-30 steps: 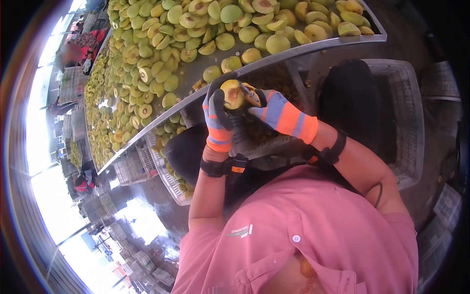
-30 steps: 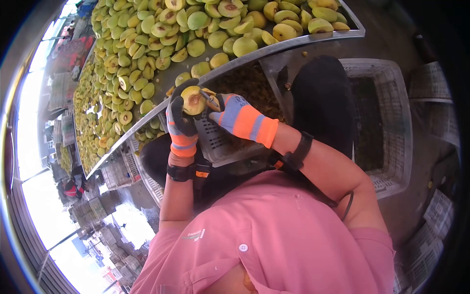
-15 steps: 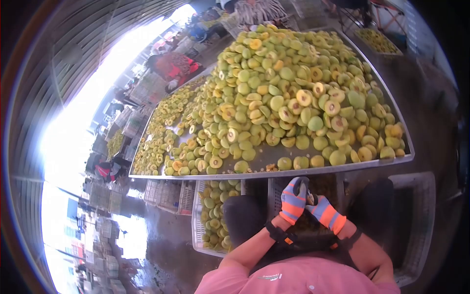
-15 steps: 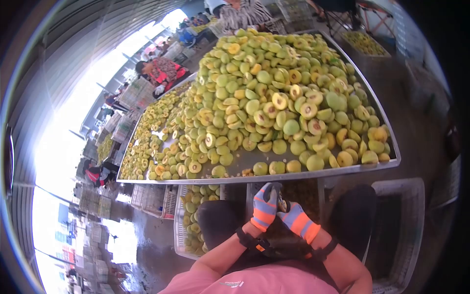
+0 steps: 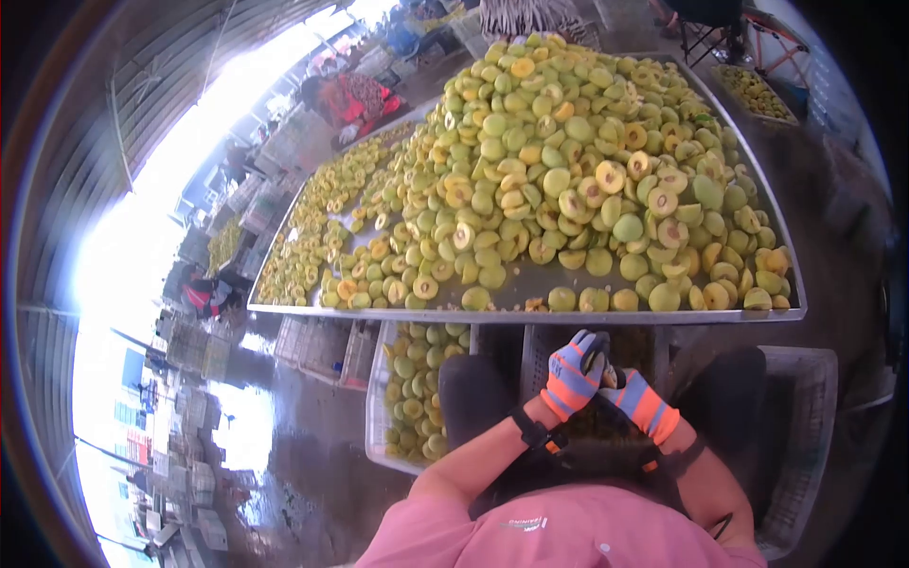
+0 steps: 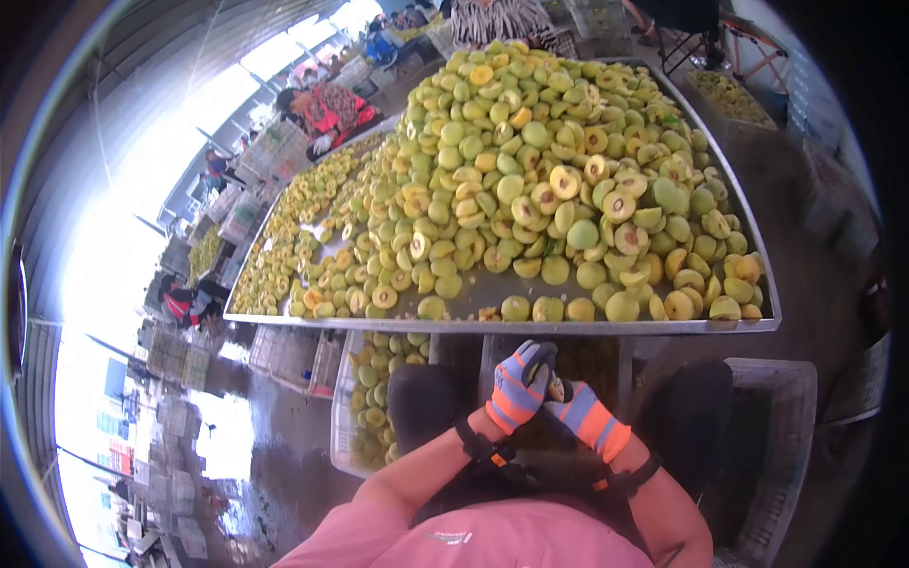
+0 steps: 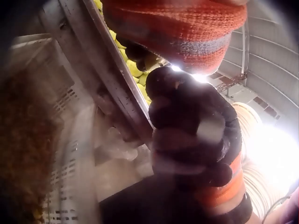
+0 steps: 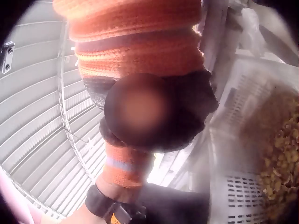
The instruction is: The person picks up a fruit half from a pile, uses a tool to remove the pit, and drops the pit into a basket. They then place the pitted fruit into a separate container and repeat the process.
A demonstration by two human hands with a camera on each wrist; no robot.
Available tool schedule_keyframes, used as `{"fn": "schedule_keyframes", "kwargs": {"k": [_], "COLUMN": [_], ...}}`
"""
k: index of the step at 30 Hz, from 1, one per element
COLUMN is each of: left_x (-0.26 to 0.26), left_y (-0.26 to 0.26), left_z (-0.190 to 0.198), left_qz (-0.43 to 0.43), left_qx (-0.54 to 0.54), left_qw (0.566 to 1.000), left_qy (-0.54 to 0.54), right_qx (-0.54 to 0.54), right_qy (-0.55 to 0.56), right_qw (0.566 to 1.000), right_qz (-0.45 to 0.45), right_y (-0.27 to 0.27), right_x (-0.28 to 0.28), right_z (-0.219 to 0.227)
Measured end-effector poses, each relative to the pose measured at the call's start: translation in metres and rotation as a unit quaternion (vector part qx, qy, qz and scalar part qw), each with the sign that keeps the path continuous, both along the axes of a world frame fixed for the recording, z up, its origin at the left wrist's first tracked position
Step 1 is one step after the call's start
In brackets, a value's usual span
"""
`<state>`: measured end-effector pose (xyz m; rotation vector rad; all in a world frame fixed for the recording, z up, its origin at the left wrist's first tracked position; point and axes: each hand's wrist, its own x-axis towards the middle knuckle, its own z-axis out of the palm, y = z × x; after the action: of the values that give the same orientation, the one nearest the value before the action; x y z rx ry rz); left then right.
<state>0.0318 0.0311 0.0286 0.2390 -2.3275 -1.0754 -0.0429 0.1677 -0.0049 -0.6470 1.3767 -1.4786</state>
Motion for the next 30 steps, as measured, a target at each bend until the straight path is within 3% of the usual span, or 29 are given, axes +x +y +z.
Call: {"fn": "schedule_keyframes", "kwargs": {"k": [6, 8, 9, 10, 11, 12, 13, 14, 18, 21, 24, 26, 28, 29, 30], "left_x": [-0.007, -0.007, -0.004, -0.005, -0.005, -0.008, -0.010, -0.009, -0.011, -0.014, -0.013, -0.012, -0.010, -0.010, -0.009], "left_y": [-0.003, -0.010, -0.007, -0.008, -0.007, -0.007, -0.008, -0.007, 0.000, -0.009, -0.013, -0.013, -0.007, -0.005, -0.002], "left_z": [0.004, 0.001, 0.005, 0.011, 0.002, -0.006, -0.012, -0.017, -0.014, -0.019, -0.020, -0.024, -0.026, -0.025, -0.023], "left_qz": [-0.015, -0.065, -0.068, -0.073, -0.067, -0.059, -0.061, -0.059, -0.031, -0.074, -0.095, -0.083, -0.042, -0.044, -0.045], "left_qx": [-0.043, -0.069, -0.049, -0.035, -0.019, -0.008, 0.018, 0.040, 0.160, 0.344, 0.295, 0.273, 0.317, 0.269, 0.221], "left_qw": [0.998, 0.994, 0.996, 0.997, 0.997, 0.998, 0.997, 0.997, 0.986, 0.934, 0.949, 0.956, 0.944, 0.959, 0.971], "left_qy": [0.035, 0.058, 0.032, 0.008, 0.017, 0.030, 0.035, 0.039, -0.034, -0.067, -0.062, -0.069, -0.079, -0.078, -0.076], "right_qx": [0.019, 0.029, 0.032, 0.027, 0.004, 0.071, 0.058, 0.066, 0.146, 0.109, 0.014, 0.109, 0.014, -0.034, 0.020], "right_qy": [-0.118, -0.103, -0.015, -0.033, 0.000, -0.049, -0.017, -0.061, -0.001, -0.032, 0.098, -0.119, -0.016, 0.036, -0.016], "right_qw": [0.993, 0.993, 0.996, 0.998, 0.999, 0.996, 0.998, 0.996, 0.989, 0.992, 0.991, 0.986, 0.998, 0.996, 0.999], "right_qz": [0.008, 0.040, 0.080, 0.041, 0.051, 0.020, 0.006, 0.019, 0.030, 0.054, 0.091, 0.048, 0.065, 0.074, 0.042], "right_y": [-0.004, 0.003, 0.006, 0.006, 0.005, 0.000, 0.001, 0.003, -0.003, 0.004, 0.007, 0.005, 0.007, 0.008, 0.006], "right_x": [-0.010, -0.015, -0.017, -0.015, -0.014, -0.010, -0.009, -0.010, -0.011, -0.017, -0.021, -0.017, -0.016, -0.016, -0.014], "right_z": [0.000, 0.016, 0.011, 0.030, 0.015, 0.019, 0.008, 0.039, -0.021, -0.025, -0.008, 0.002, -0.005, -0.005, -0.005]}}
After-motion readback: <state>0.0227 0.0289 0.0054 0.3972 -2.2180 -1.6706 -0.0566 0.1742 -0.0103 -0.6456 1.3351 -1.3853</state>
